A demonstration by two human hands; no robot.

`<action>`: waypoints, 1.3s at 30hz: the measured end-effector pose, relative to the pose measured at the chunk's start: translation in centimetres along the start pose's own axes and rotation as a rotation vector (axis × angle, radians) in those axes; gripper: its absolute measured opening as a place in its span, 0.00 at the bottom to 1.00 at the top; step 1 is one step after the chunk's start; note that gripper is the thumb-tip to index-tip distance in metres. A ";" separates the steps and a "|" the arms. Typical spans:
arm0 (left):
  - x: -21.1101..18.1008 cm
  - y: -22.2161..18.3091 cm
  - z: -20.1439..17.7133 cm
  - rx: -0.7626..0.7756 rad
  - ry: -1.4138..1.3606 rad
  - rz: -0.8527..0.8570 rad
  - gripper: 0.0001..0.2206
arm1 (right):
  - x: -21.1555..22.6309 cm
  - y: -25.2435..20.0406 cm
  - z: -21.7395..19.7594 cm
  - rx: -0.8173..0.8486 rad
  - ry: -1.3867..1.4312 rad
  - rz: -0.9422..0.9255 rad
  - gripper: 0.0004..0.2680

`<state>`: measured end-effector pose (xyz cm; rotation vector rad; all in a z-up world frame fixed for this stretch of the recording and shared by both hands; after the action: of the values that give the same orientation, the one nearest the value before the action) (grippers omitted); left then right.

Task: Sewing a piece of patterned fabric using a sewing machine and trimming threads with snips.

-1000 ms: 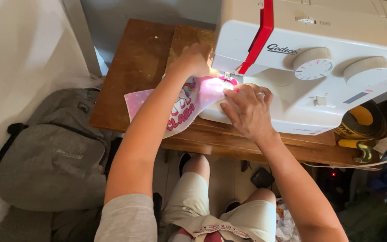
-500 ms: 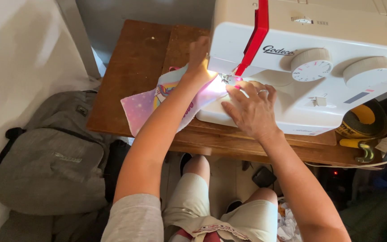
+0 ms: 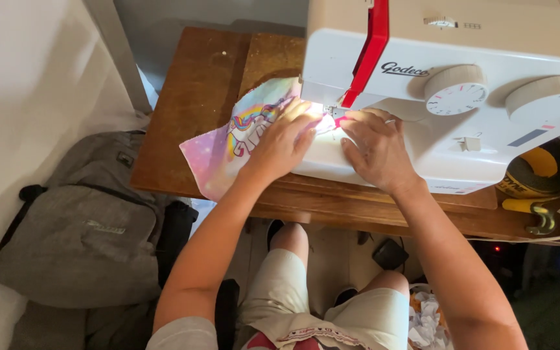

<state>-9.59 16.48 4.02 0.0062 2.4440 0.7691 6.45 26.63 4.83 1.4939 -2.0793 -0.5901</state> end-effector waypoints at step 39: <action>6.7 3.4 2.7 0.169 -0.049 -0.002 0.16 | -6.7 4.5 1.9 -0.308 0.678 0.849 0.16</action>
<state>-14.33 21.87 0.51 0.0854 2.4549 0.5526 3.74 34.47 5.15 0.4339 -1.7289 -0.0370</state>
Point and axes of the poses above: each hand's wrist, its own y-axis towards the middle knuckle, its own z-axis out of the palm, x = y × z, the point moved 7 cm from there along y, towards the middle knuckle
